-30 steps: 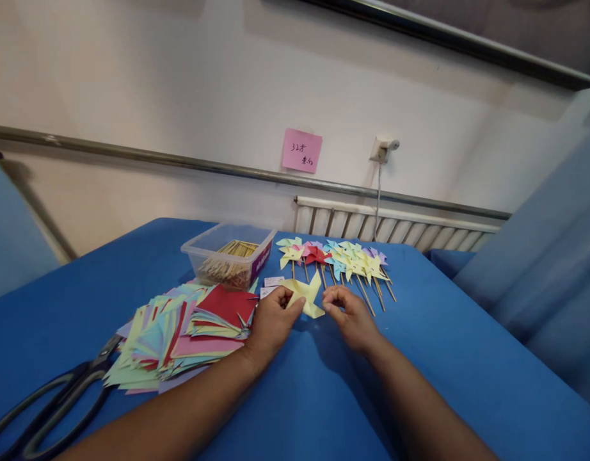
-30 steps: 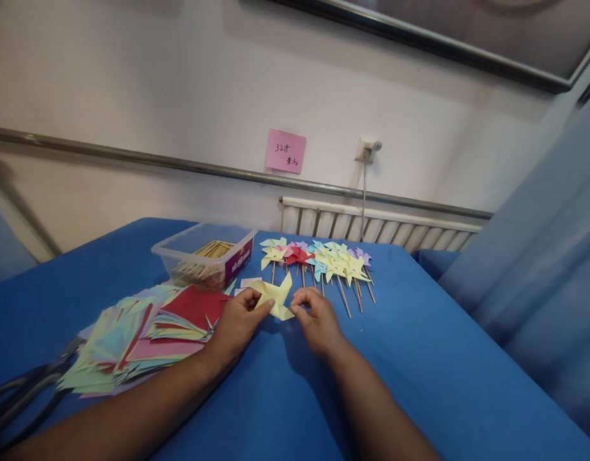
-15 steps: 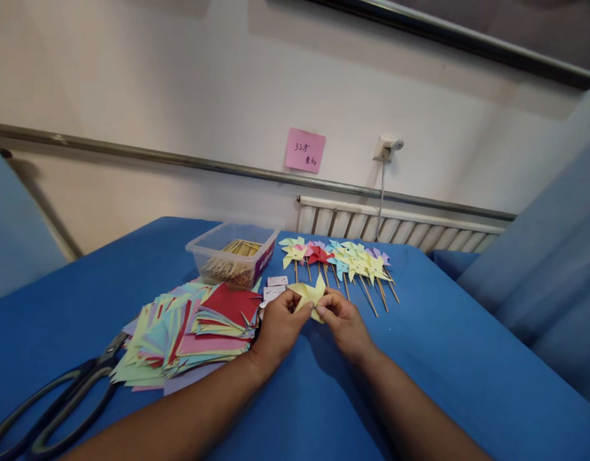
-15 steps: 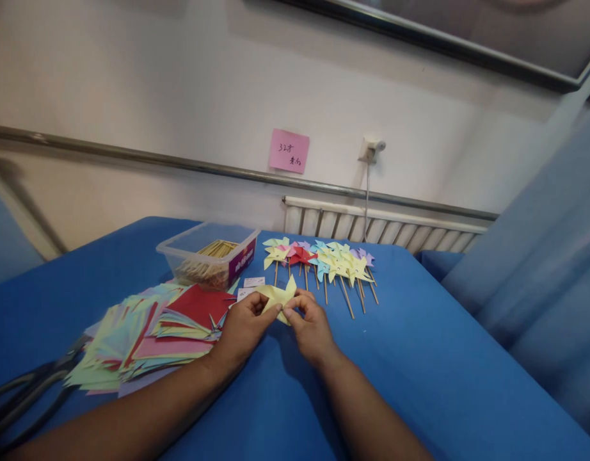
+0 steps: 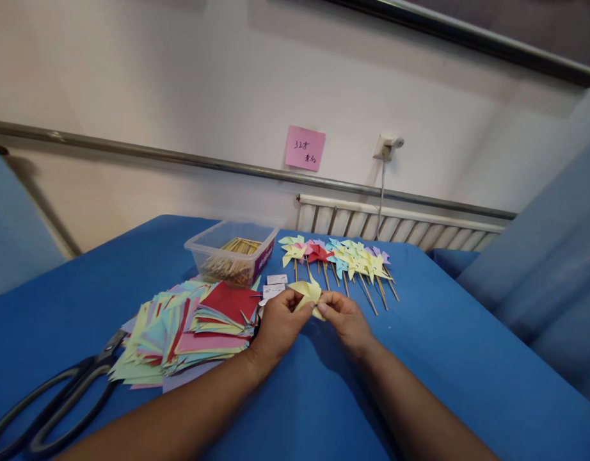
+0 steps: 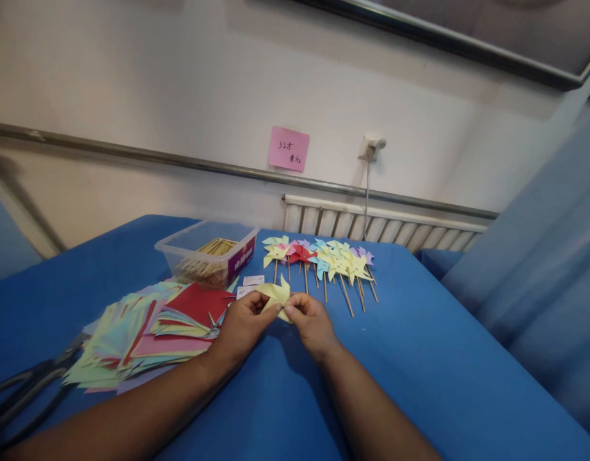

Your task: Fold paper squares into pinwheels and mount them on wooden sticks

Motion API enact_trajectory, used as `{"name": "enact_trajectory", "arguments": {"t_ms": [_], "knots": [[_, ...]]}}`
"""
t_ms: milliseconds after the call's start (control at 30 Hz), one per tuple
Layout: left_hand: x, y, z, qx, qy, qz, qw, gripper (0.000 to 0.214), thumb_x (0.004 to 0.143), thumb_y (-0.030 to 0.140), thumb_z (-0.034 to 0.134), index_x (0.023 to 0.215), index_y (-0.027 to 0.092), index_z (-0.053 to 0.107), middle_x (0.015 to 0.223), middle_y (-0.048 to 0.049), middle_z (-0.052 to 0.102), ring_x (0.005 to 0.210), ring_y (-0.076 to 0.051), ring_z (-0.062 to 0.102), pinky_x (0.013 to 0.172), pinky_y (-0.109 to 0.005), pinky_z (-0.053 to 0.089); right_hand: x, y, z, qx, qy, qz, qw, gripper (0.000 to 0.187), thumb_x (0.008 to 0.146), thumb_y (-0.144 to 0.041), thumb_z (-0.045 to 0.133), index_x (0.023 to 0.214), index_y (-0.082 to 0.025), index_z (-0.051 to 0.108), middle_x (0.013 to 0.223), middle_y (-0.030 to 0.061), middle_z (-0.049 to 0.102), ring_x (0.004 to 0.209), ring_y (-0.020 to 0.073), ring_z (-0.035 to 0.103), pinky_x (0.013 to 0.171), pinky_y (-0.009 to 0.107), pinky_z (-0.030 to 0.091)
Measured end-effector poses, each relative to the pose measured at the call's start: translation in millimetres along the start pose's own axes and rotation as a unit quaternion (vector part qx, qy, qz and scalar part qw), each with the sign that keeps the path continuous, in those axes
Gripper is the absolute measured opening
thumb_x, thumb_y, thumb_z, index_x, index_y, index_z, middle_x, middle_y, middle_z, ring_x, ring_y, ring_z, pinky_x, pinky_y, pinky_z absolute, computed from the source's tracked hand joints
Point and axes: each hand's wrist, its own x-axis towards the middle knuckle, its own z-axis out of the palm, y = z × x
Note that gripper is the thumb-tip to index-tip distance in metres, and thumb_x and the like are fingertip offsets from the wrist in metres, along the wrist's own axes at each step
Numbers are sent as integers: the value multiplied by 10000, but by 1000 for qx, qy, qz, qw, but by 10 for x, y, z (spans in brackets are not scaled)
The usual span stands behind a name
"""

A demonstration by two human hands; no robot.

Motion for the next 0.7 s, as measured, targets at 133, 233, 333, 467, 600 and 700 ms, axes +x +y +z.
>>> {"name": "enact_trajectory", "arguments": {"t_ms": [133,233,333,467,600,700], "knots": [[-27,51,3,13,6,3,1000,188,659,321,650,738,150,642,676,-11,657,618,-158,581,574,-249,435,-8,-25,1,5,-8,-5,1000,203,673,-341,703,662,-176,585,705,-21,543,621,107,464,614,235,350],[-48,77,8,26,11,4,1000,189,662,322,645,741,150,641,678,-14,662,627,-167,592,577,-255,437,-11,-35,-6,8,-14,-12,1000,200,666,-333,710,655,-178,583,727,-18,549,630,109,467,624,239,355],[-52,91,8,32,12,0,999,191,661,326,645,732,149,640,674,-19,663,631,-175,599,575,-260,439,-9,-23,-10,3,-13,-11,1000,200,671,-337,705,664,-179,583,718,-19,550,612,105,457,607,235,347],[-43,110,3,19,9,-5,1000,193,653,325,649,735,151,649,681,-17,669,628,-172,599,581,-258,446,0,2,-18,1,-13,-7,1000,208,683,-356,690,667,-180,579,683,-23,543,596,104,451,593,231,345],[-46,124,2,18,16,-4,1000,178,637,324,659,693,156,648,645,-4,658,594,-159,582,564,-250,440,2,14,-40,0,-16,-10,1000,209,678,-364,694,691,-184,588,710,-11,561,630,118,472,612,238,367],[-57,118,4,19,14,0,1000,189,644,327,656,720,153,656,661,-13,667,610,-167,590,568,-256,442,2,24,-49,4,-13,-18,1000,206,674,-355,700,685,-183,586,772,-4,575,665,121,490,643,243,380]]}}
